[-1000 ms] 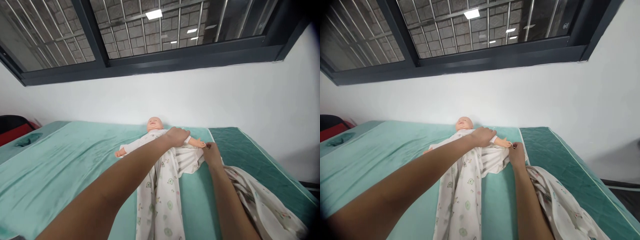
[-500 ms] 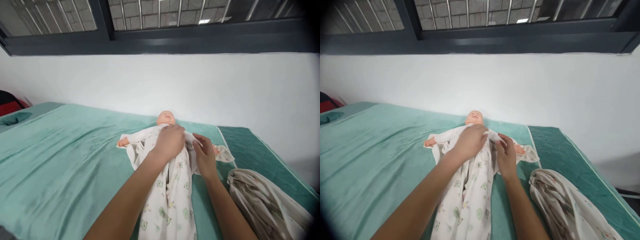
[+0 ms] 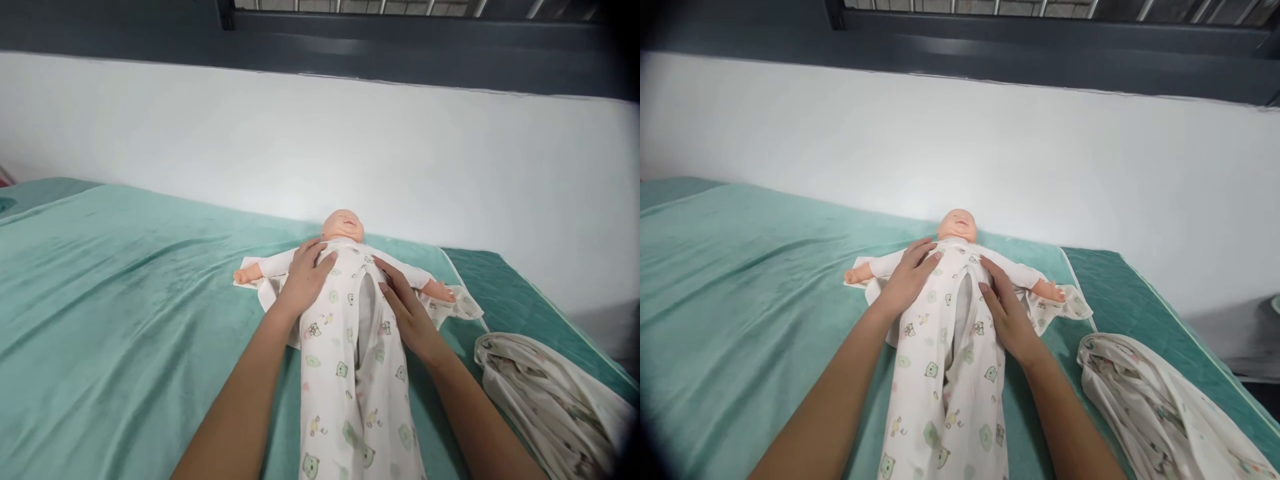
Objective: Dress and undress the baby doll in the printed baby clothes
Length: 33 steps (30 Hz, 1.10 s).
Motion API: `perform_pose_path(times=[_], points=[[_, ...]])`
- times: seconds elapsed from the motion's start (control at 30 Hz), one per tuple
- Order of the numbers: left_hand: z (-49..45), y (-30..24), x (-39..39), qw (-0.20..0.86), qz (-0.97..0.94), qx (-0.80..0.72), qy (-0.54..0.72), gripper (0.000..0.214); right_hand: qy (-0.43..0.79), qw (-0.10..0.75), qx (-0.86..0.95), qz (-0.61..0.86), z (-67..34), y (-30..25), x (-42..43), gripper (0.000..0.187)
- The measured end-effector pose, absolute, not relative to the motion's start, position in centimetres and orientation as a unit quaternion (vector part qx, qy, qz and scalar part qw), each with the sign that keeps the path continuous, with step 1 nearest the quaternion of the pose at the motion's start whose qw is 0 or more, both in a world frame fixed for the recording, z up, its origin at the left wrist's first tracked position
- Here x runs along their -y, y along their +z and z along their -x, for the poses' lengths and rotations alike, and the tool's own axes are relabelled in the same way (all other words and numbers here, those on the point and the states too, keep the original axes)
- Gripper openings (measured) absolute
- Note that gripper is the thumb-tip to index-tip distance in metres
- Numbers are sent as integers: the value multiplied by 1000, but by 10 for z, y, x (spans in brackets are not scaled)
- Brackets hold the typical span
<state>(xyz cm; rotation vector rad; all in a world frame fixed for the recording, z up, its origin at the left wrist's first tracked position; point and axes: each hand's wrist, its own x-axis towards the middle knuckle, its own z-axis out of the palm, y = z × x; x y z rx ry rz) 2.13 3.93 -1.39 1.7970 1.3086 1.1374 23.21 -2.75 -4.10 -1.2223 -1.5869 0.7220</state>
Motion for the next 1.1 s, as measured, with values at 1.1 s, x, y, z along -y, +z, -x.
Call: perform_pose_path(times=[1.1], points=[[-44,-8,-13,123,-795,-321,499,47,104,516,728,439,-218,-29,33,35]])
